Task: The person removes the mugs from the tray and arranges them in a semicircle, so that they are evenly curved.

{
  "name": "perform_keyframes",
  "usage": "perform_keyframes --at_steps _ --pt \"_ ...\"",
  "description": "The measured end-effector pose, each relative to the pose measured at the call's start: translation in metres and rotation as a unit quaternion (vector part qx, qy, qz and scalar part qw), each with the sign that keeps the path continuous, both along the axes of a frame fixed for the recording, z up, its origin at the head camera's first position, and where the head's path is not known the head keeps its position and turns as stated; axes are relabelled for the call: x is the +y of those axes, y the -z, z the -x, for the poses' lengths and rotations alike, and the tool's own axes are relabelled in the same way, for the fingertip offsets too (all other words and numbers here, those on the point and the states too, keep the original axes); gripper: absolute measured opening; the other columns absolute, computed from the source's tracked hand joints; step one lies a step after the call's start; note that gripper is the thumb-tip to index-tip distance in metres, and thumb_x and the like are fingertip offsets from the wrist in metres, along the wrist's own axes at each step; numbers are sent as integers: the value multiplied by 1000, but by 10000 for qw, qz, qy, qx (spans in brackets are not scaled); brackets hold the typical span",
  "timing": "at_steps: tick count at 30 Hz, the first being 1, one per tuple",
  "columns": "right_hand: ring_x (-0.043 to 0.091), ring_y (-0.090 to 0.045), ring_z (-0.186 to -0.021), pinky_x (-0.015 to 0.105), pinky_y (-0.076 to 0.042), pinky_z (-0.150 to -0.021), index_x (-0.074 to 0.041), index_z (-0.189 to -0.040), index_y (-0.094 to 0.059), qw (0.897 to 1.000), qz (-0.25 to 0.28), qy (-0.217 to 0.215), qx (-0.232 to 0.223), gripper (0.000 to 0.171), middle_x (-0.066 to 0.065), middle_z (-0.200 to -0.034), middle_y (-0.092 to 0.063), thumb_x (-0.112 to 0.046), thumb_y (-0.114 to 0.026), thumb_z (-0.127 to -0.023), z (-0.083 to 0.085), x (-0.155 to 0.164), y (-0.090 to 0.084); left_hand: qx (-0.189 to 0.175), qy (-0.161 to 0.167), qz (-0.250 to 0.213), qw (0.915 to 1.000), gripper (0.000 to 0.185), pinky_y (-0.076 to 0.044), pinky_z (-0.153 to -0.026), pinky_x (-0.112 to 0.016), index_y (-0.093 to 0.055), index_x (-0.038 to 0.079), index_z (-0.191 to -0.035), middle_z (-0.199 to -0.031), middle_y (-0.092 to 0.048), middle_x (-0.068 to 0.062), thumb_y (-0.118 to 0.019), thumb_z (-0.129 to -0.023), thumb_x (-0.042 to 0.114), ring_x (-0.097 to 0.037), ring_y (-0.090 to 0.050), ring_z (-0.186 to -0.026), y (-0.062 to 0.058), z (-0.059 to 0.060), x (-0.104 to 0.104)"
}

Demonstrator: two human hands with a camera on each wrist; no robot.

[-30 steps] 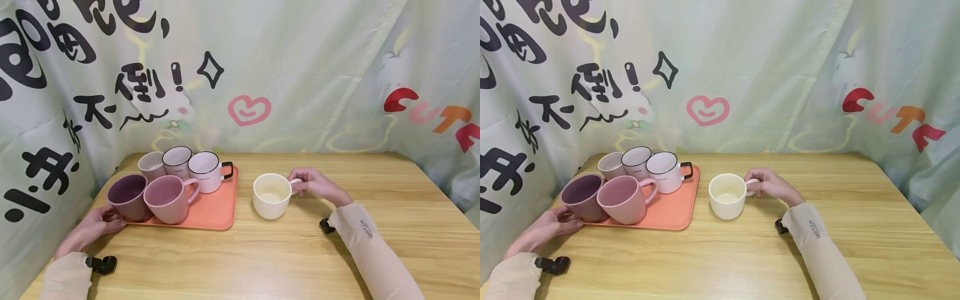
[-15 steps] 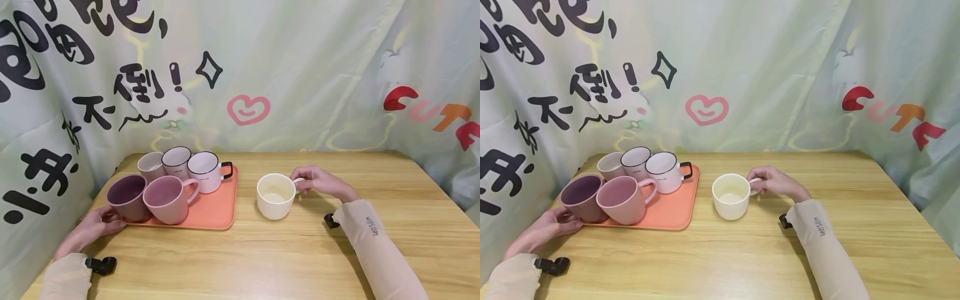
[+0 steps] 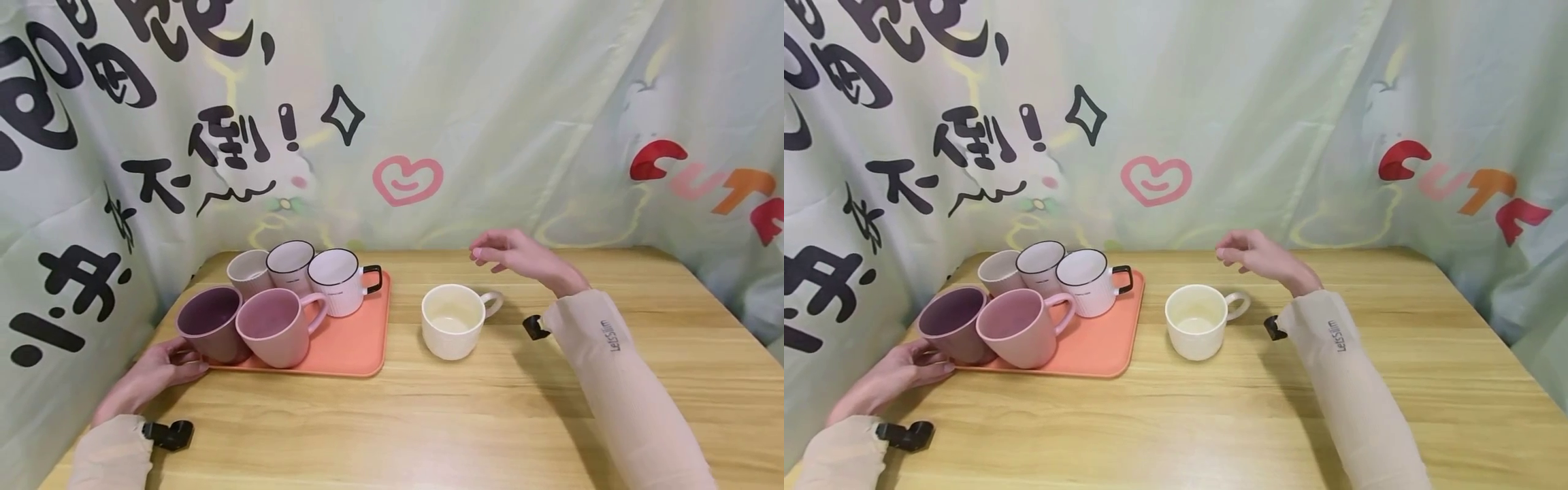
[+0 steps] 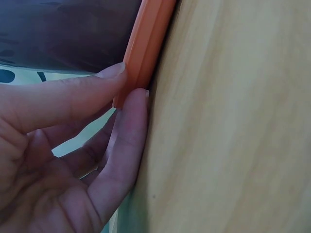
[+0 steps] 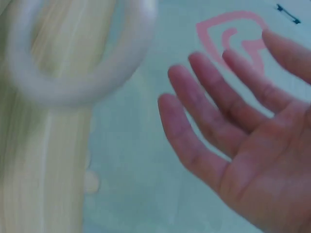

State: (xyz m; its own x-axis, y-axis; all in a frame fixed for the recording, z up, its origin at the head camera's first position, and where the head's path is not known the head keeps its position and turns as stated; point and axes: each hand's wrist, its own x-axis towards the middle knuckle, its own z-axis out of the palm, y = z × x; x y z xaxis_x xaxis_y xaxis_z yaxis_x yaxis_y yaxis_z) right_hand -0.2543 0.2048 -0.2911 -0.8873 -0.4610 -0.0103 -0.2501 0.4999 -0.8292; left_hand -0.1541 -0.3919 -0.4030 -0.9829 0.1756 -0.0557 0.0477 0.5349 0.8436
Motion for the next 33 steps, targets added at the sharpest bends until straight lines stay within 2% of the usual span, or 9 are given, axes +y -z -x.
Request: perform_keyframes --at_steps 4,9,15,20,26,33 --pt "31 -60 -110 49 -51 -98 7 -127 -56 9990 191 325 -253 33 20 -120 -63 -18 -53 -107 1 -13 -10 -27 -33 25 10000 51 -55 -78 -20 -44 -26 -130 -119 -62 -36 -69 -91 -5 4 -63 -92 0 0 1" --pt "35 -58 -115 47 -50 -99 5 -129 -55 9965 437 458 -542 35 20 -125 -61 -21 -55 -106 1 -26 -21 -110 -70 63 9999 51 -55 -78 -20 -44 -25 -130 -119 -63 -34 -69 -91 -4 3 -63 -92 -1 1 1" --pt "32 -60 -113 44 -52 -97 5 -130 -56 9965 516 300 -590 36 21 -125 -61 -22 -56 -105 3 -42 -30 -78 -110 80 9999 48 -55 -77 -19 -46 -25 -128 -115 -66 -28 -69 -91 -4 3 -63 -91 -2 1 1" --pt "32 -60 -113 44 -52 -97 4 -132 -55 9955 619 241 -675 37 19 -125 -62 -21 -57 -105 2 -59 -36 -160 -116 19 9998 50 -55 -78 -20 -45 -25 -129 -118 -64 -32 -69 -92 -3 3 -63 -91 -3 0 2" --pt "31 -62 -110 43 -53 -94 1 -128 -58 9937 849 171 -711 33 16 -121 -64 -20 -59 -103 -2 -81 -41 -232 -91 -144 9996 51 -56 -79 -21 -42 -26 -130 -119 -63 -35 -68 -92 -4 2 -63 -92 -3 -1 4" --pt "29 -63 -107 43 -55 -91 0 -126 -60 9916 1065 37 -736 30 15 -118 -64 -18 -60 -102 -5 -102 -41 -125 -81 -62 9999 48 -55 -77 -20 -46 -25 -127 -114 -67 -28 -69 -92 -4 2 -63 -91 -3 0 2"
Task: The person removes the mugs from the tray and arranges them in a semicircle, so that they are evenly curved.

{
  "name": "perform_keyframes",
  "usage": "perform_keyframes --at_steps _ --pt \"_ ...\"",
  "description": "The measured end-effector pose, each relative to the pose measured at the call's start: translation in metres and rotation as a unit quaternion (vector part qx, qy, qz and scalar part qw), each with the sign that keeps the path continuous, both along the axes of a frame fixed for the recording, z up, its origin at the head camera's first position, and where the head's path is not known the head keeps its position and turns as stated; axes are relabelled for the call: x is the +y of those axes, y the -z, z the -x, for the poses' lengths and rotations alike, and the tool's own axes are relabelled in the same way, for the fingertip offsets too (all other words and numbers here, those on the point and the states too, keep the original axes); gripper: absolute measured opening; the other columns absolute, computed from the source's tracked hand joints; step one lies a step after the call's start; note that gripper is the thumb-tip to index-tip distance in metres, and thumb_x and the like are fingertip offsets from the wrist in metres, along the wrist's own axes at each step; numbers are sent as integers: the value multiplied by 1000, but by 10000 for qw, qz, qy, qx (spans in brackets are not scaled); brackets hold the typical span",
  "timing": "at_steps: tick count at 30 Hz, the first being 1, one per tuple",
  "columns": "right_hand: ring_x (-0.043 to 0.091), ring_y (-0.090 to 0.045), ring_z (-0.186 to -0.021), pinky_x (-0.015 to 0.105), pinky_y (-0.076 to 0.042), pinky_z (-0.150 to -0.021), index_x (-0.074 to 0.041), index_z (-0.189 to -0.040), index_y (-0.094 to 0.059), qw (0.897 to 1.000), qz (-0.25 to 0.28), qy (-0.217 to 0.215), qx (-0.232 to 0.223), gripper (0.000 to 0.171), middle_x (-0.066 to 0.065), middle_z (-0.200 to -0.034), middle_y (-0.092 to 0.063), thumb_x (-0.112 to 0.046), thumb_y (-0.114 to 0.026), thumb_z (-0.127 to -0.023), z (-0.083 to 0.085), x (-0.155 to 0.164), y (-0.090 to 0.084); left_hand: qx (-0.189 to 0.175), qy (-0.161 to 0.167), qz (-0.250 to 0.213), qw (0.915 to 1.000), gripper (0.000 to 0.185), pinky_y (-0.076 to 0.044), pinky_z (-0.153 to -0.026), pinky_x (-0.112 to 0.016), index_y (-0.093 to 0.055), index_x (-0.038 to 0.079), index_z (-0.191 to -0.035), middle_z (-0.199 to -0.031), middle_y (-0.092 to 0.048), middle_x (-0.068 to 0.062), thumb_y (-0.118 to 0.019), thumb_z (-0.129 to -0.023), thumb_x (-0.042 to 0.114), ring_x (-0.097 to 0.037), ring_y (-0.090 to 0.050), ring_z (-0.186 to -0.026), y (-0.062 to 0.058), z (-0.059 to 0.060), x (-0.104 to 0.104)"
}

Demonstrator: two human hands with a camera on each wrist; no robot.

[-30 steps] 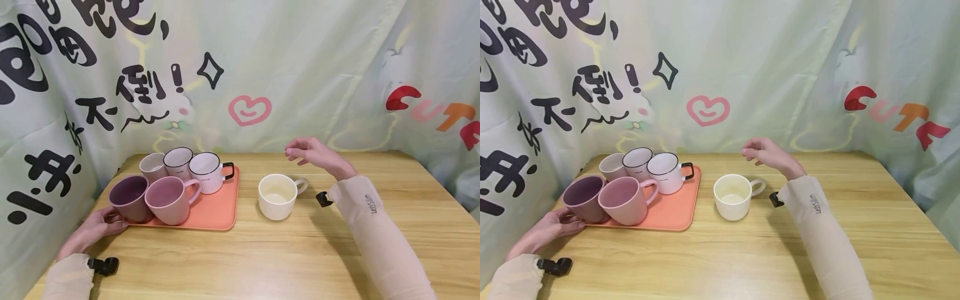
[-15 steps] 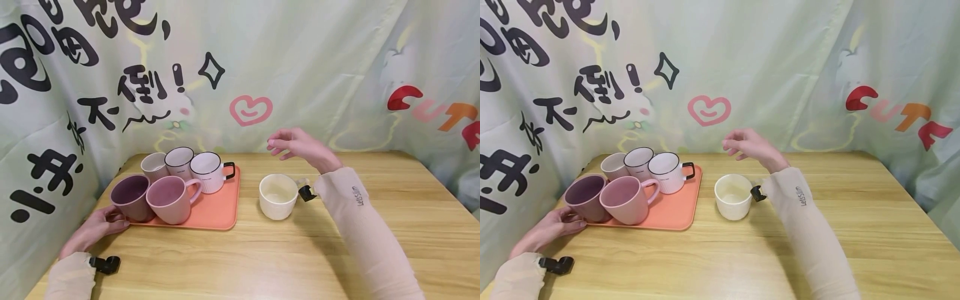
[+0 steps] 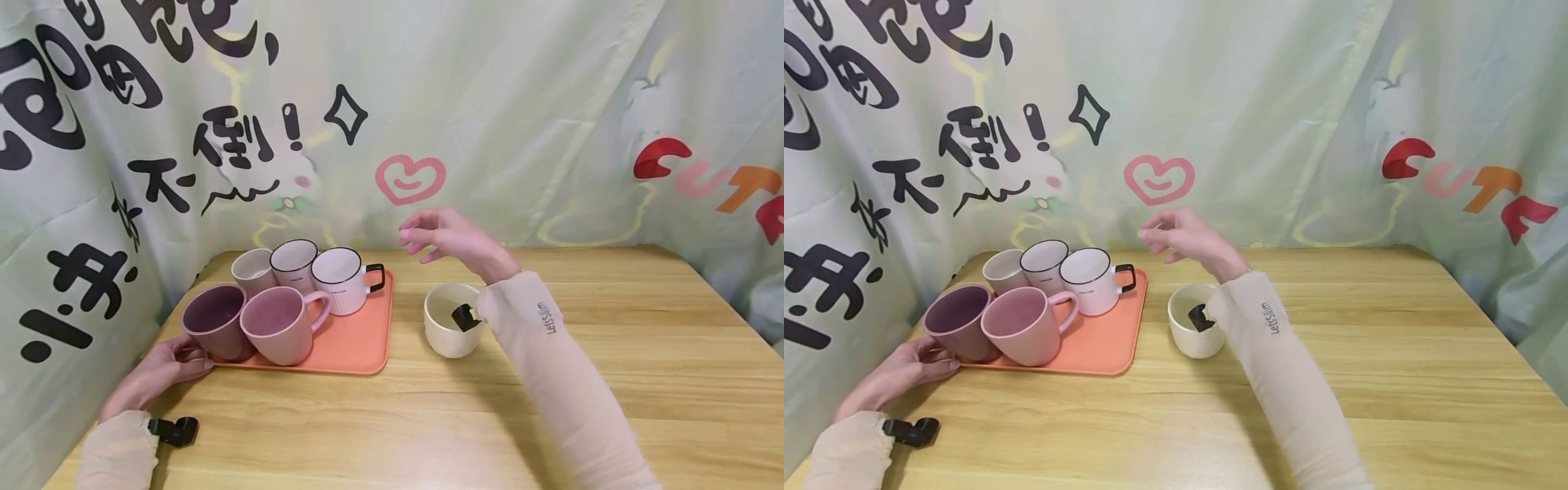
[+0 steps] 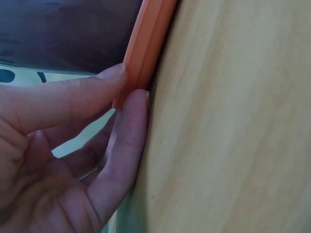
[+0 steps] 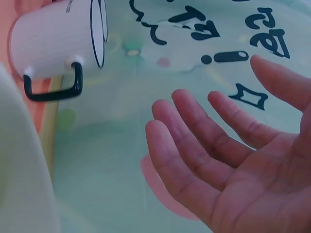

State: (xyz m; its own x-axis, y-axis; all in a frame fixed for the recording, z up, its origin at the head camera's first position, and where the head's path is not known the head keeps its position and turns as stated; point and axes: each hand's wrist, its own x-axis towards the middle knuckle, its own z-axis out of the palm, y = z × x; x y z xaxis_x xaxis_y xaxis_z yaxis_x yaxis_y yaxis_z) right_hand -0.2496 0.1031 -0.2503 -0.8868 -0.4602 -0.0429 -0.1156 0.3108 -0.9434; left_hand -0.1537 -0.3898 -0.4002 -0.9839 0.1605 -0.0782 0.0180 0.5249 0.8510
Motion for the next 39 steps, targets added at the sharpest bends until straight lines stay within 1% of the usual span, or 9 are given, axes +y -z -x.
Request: perform_keyframes --at_steps 9,11,16,18,25,29,32,36,39 --pt "33 -64 -109 44 -55 -91 0 -126 -62 9995 271 -115 -94 31 16 -121 -66 -15 -64 -99 -4 -21 5 34 22 170 9998 50 -54 -79 -18 -46 -24 -129 -119 -63 -34 -70 -92 -1 2 -64 -93 1 -1 -1" --pt "35 -63 -112 44 -54 -92 0 -127 -61 9992 306 -212 -113 32 15 -122 -66 -15 -64 -99 -5 -28 8 36 -4 132 9999 48 -54 -78 -18 -47 -24 -128 -116 -66 -29 -69 -92 -2 2 -64 -92 2 -3 -4" --pt "29 -65 -107 42 -55 -90 0 -127 -61 9985 338 -359 -221 31 15 -122 -66 -15 -64 -99 -7 -43 15 -46 -57 121 9999 48 -55 -77 -19 -45 -24 -129 -115 -67 -27 -69 -93 -3 4 -62 -91 4 -6 -6" --pt "28 -65 -105 43 -55 -91 -1 -127 -61 9983 363 -389 -253 31 17 -124 -65 -15 -64 -100 -7 -46 16 -45 -46 205 9998 51 -54 -78 -19 -43 -25 -131 -119 -63 -34 -69 -93 -3 5 -62 -92 3 -5 -6" --pt "41 -61 -115 46 -55 -93 2 -127 -61 9961 671 -476 -305 33 14 -119 -67 -13 -66 -98 -12 -60 19 72 39 272 9996 50 -54 -77 -19 -46 -24 -130 -118 -64 -33 -70 -92 -2 4 -63 -92 3 0 -3" --pt "33 -65 -107 38 -57 -85 3 -128 -62 9960 625 -527 -363 34 10 -116 -67 -11 -67 -97 -14 -70 23 33 28 156 9999 51 -55 -77 -20 -44 -25 -130 -118 -63 -34 -69 -91 -4 3 -63 -91 3 0 -2" --pt "27 -64 -91 32 -56 -76 4 -128 -61 9955 580 -558 -499 35 11 -112 -66 -9 -67 -97 -15 -77 27 12 35 124 9999 51 -55 -77 -20 -44 -25 -129 -117 -64 -34 -69 -91 -4 3 -63 -91 3 0 -1" --pt "26 -63 -90 37 -57 -79 5 -130 -59 9942 606 -611 -644 36 11 -110 -66 -8 -67 -97 -17 -83 33 43 54 145 9999 47 -55 -77 -19 -46 -25 -126 -114 -66 -30 -69 -91 -4 3 -63 -90 1 1 -1" --pt "26 -64 -100 46 -56 -88 6 -129 -59 9929 645 -721 -686 36 11 -110 -66 -8 -66 -97 -18 -88 37 43 -7 146 9999 45 -55 -76 -19 -48 -25 -125 -112 -68 -25 -69 -91 -5 3 -63 -89 1 2 -1"
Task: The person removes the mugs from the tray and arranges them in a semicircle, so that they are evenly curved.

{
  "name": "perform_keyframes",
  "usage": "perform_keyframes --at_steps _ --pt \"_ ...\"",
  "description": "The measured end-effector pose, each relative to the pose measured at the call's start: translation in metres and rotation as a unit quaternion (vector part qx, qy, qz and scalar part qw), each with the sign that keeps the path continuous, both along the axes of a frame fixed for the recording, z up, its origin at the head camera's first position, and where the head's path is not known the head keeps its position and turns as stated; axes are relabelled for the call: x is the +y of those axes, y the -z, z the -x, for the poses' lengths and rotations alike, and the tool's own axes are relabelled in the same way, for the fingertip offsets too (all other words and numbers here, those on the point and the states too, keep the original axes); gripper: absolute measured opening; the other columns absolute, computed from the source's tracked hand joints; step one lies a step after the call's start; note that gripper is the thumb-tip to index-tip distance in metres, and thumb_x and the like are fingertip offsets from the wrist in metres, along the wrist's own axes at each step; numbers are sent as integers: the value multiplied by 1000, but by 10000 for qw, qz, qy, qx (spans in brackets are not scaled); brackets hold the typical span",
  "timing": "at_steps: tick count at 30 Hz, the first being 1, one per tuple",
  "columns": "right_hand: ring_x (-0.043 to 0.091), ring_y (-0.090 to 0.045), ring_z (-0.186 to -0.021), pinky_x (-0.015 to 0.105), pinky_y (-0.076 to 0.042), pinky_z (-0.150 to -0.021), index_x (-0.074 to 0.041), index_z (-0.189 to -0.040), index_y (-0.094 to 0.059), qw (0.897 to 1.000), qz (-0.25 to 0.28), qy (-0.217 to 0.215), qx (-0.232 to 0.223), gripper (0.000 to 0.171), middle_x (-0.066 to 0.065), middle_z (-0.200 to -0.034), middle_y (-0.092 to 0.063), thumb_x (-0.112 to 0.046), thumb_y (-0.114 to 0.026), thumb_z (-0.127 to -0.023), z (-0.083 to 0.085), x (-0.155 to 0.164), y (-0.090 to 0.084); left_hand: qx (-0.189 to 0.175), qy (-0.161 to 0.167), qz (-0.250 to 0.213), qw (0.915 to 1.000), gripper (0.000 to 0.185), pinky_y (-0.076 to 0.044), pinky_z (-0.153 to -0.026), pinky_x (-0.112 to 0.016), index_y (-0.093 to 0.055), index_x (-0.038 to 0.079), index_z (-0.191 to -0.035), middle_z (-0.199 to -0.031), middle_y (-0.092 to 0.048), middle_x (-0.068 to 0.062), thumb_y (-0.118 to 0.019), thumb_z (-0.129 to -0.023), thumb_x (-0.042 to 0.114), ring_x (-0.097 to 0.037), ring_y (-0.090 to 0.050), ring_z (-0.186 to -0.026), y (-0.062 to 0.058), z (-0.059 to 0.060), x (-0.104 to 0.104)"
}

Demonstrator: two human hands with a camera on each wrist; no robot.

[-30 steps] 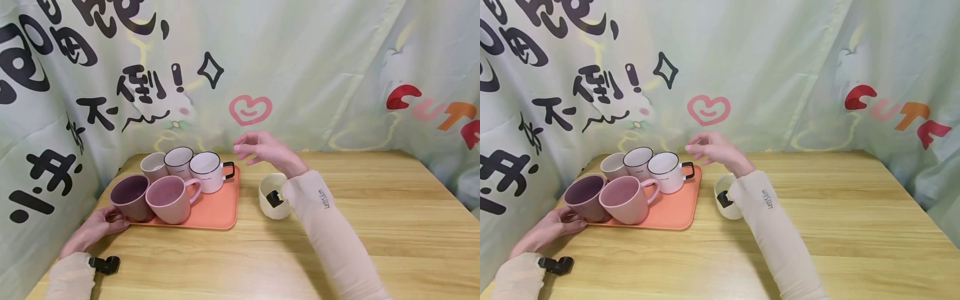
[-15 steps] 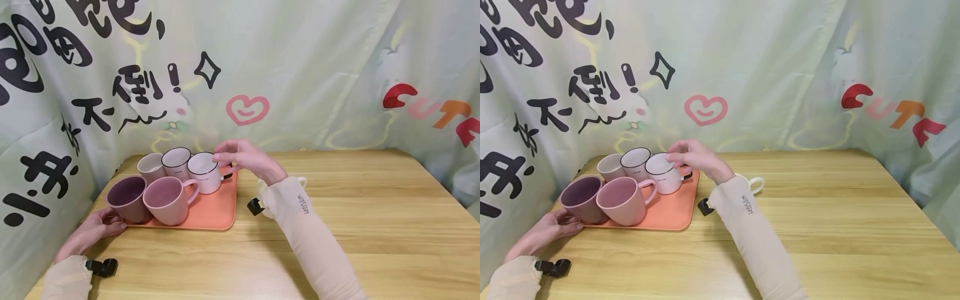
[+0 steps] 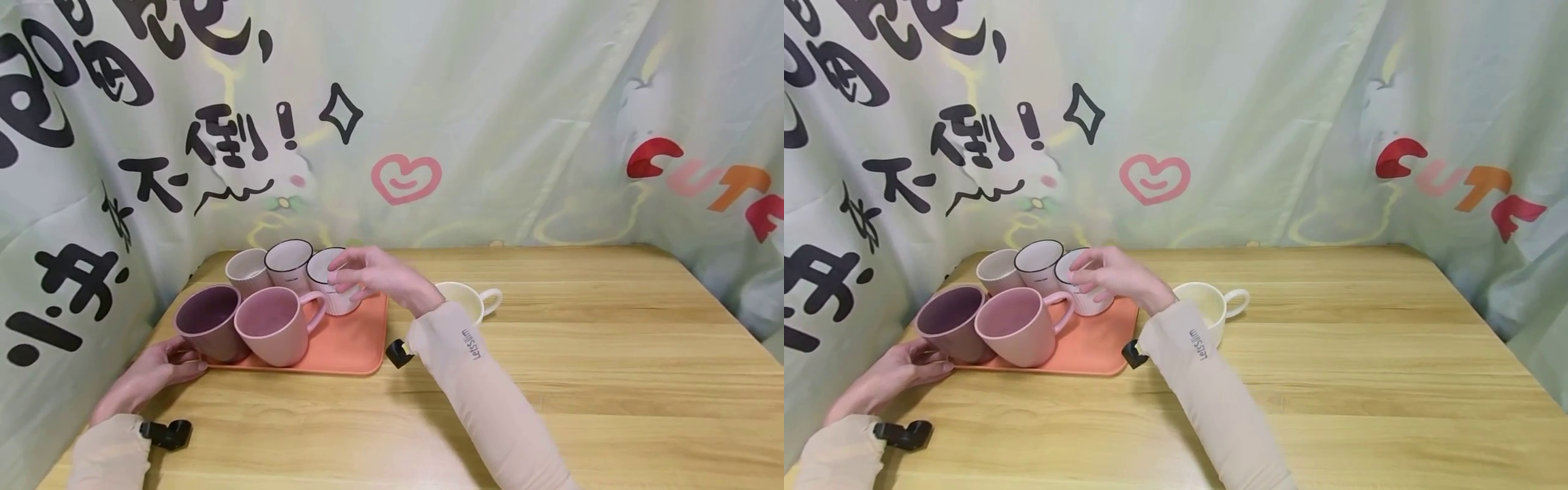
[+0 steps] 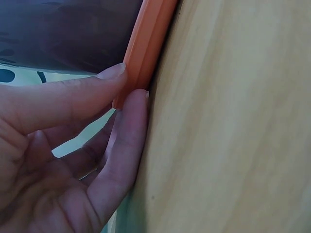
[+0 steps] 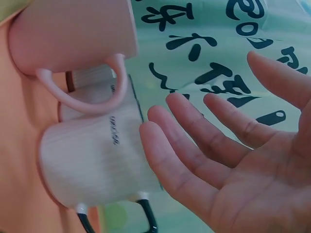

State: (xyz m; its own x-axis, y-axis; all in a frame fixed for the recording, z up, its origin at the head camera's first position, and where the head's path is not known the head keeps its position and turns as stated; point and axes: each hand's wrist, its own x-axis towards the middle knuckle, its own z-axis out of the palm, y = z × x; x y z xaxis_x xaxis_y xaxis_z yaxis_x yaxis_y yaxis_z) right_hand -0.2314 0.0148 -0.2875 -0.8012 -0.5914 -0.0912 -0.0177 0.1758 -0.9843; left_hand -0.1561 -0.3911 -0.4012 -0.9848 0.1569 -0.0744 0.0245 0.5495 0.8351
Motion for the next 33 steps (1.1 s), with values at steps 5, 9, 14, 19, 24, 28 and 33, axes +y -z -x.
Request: perform_keyframes --at_steps 5,9,14,19,24,28,33 --pt "36 -64 -98 49 -57 -86 8 -130 -58 9997 58 -239 -27 36 14 -112 -65 -7 -65 -98 -1 -7 8 -75 15 -104 9999 46 -55 -76 -19 -45 -26 -126 -112 -68 -23 -68 -92 -6 3 -63 -90 0 0 -1" --pt "45 -62 -107 48 -58 -86 7 -134 -56 9993 18 -361 -36 39 17 -120 -64 -9 -63 -99 -1 -10 11 -83 23 -106 9999 47 -55 -76 -19 -45 -26 -126 -113 -68 -22 -68 -92 -6 3 -63 -90 0 0 0" --pt "44 -61 -111 41 -58 -86 7 -133 -57 9988 -33 -477 -59 37 20 -122 -62 -12 -60 -102 -1 -14 14 -18 59 -18 10000 44 -55 -76 -18 -48 -25 -124 -111 -68 -22 -69 -92 -4 3 -63 -90 -1 0 0" --pt "42 -59 -114 47 -53 -95 5 -130 -59 9982 -78 -589 -81 33 21 -121 -61 -17 -56 -105 -1 -17 16 29 48 -62 10000 43 -54 -76 -18 -49 -24 -124 -110 -69 -21 -70 -91 -5 2 -64 -90 -1 -1 0" --pt "28 -62 -103 37 -53 -91 3 -128 -60 9970 -224 -746 16 32 11 -106 -64 -19 -56 -105 -2 -17 19 45 75 -24 10000 44 -54 -77 -18 -49 -24 -124 -111 -69 -22 -70 -91 -4 2 -64 -91 -1 0 0" --pt "20 -49 -78 25 -44 -71 9 -125 -56 9959 -65 -901 29 30 12 -82 -53 -14 -54 -105 -3 -18 21 10 48 40 10000 45 -54 -78 -18 -49 -24 -126 -114 -66 -29 -70 -91 -3 3 -63 -91 -2 -1 1" --pt "24 -56 -85 27 -49 -76 9 -123 -58 9979 -167 -566 257 28 11 -86 -58 -11 -54 -104 -6 -20 25 27 32 101 9999 46 -54 -77 -18 -49 -24 -125 -115 -65 -32 -70 -91 -3 3 -63 -91 -2 -2 2"
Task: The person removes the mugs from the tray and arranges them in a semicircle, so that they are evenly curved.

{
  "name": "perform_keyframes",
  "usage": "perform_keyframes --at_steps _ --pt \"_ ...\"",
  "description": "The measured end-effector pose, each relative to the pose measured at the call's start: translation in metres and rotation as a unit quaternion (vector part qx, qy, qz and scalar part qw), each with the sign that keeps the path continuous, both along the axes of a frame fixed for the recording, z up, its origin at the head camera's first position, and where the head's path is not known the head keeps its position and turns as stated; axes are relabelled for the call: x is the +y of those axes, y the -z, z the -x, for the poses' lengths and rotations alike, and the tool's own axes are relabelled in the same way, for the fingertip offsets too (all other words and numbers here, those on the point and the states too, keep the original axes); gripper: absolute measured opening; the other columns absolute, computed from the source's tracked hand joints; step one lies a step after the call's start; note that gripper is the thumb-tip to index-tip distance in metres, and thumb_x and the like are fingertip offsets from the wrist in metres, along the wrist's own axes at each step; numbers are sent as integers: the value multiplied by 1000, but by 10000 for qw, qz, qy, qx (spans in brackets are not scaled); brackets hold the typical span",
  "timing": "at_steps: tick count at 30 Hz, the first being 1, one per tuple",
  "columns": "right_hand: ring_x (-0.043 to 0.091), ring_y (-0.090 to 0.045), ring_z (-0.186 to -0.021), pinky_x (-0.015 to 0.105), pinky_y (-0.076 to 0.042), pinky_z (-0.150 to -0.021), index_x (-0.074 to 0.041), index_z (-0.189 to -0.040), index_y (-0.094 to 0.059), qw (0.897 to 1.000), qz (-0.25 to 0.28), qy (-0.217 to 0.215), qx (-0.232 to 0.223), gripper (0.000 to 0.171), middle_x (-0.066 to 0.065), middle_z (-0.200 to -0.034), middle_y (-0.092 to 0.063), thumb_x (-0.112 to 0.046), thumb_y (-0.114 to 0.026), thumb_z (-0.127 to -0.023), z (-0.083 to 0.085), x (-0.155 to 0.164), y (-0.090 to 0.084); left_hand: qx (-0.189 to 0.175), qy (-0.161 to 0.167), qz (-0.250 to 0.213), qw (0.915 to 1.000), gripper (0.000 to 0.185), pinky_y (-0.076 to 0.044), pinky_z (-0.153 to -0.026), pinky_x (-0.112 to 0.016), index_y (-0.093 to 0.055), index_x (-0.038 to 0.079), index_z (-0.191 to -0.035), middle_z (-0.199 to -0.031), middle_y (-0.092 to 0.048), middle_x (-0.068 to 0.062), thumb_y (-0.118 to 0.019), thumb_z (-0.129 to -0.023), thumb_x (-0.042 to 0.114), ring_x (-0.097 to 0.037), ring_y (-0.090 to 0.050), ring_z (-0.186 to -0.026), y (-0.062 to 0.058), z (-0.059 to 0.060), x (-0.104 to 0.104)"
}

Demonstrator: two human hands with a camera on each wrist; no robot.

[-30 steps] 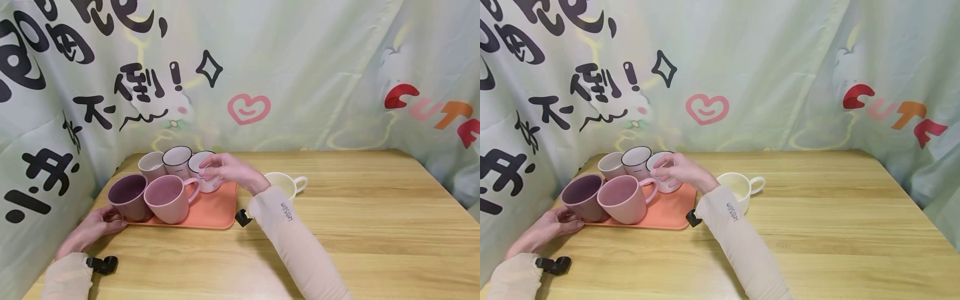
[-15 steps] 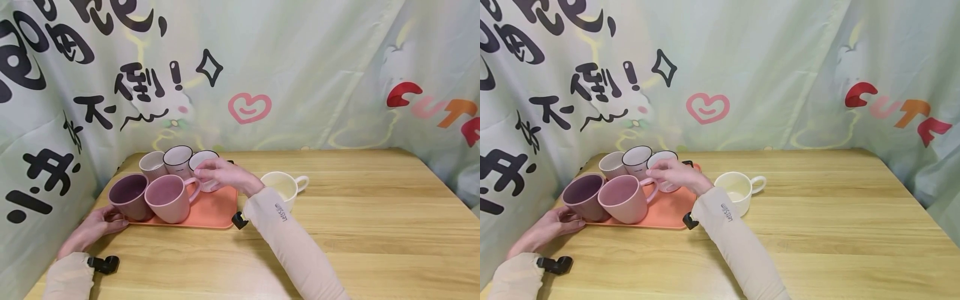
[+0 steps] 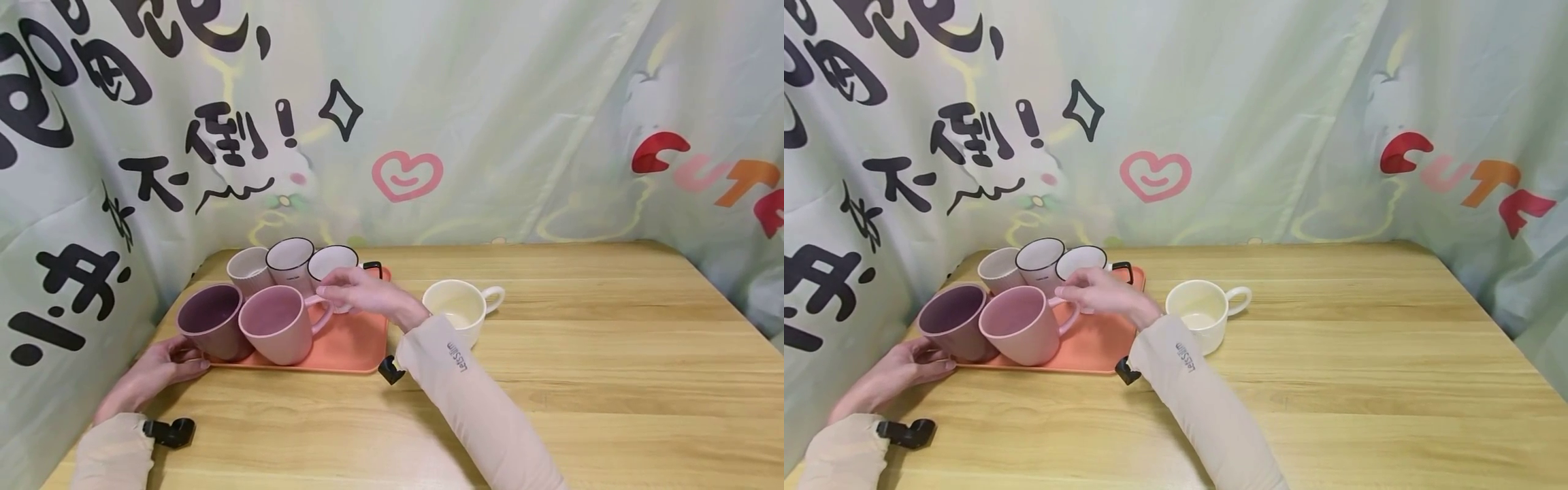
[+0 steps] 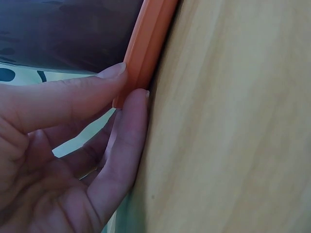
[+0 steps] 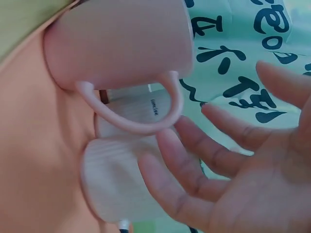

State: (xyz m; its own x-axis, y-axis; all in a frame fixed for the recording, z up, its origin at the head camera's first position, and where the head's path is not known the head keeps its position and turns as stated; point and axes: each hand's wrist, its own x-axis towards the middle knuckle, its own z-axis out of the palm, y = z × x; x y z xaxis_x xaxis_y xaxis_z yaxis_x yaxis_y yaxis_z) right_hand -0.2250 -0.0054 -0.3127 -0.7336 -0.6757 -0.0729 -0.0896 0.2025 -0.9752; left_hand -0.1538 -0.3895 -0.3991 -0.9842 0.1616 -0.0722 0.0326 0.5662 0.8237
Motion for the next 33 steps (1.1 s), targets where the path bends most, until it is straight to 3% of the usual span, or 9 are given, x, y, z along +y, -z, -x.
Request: perform_keyframes --at_steps 4,8,10,12,15,22,26,29,33 --pt "30 -61 -109 39 -51 -95 7 -122 -62 9991 -118 395 70 29 12 -104 -67 -14 -58 -103 -4 -2 8 -9 -43 62 10000 44 -54 -77 -18 -49 -24 -125 -114 -66 -30 -69 -91 -3 4 -62 -90 0 0 0" --pt "29 -68 -104 40 -52 -93 7 -122 -62 9997 -36 241 -74 29 15 -108 -67 -14 -60 -102 -6 -8 19 -12 -67 1 10000 46 -54 -77 -19 -48 -23 -126 -115 -65 -30 -70 -91 -3 2 -63 -91 0 -1 -1" --pt "36 -70 -102 41 -55 -92 8 -122 -59 9991 157 185 -349 28 17 -107 -66 -11 -59 -102 -9 -13 22 8 -62 -47 10000 48 -54 -77 -19 -48 -23 -127 -116 -65 -30 -71 -91 -2 1 -64 -92 1 -1 -1" --pt "44 -70 -98 49 -56 -89 9 -122 -57 9970 410 246 -614 28 18 -104 -65 -9 -60 -101 -11 -18 26 -19 -51 -140 9999 49 -55 -78 -20 -47 -24 -128 -117 -65 -31 -71 -91 -3 0 -64 -92 1 -1 -1" --pt "45 -70 -91 50 -58 -84 9 -117 -56 9929 784 515 -725 22 15 -95 -65 -1 -61 -99 -14 -24 31 -86 -54 -276 9996 50 -56 -78 -21 -45 -25 -129 -117 -65 -31 -70 -91 -4 0 -64 -92 2 0 -1" --pt "17 -64 -76 46 -60 -80 6 -107 -54 9901 1120 720 -453 16 6 -84 -66 11 -60 -94 -16 -24 32 -129 20 -308 9994 49 -56 -78 -21 -45 -25 -129 -117 -64 -32 -69 -91 -5 2 -64 -92 2 2 2" --pt "24 -70 -75 36 -58 -71 3 -107 -56 9919 946 756 -394 17 5 -83 -67 7 -64 -93 -16 -16 24 -87 1 -138 9999 48 -55 -78 -19 -47 -24 -128 -117 -64 -33 -70 -91 -3 2 -63 -92 2 2 2" --pt "29 -73 -76 28 -47 -59 2 -106 -58 9939 813 725 -157 16 5 -80 -69 4 -66 -92 -17 -10 16 -111 -39 -44 9999 50 -54 -79 -19 -47 -24 -130 -119 -64 -33 -70 -92 -1 3 -62 -92 3 3 1" --pt "26 -71 -77 26 -44 -58 1 -105 -57 9945 849 599 -92 15 3 -78 -69 2 -66 -92 -19 -5 5 -130 -8 -59 9999 49 -55 -77 -19 -46 -24 -129 -116 -66 -28 -69 -93 -2 3 -62 -92 3 2 -3"
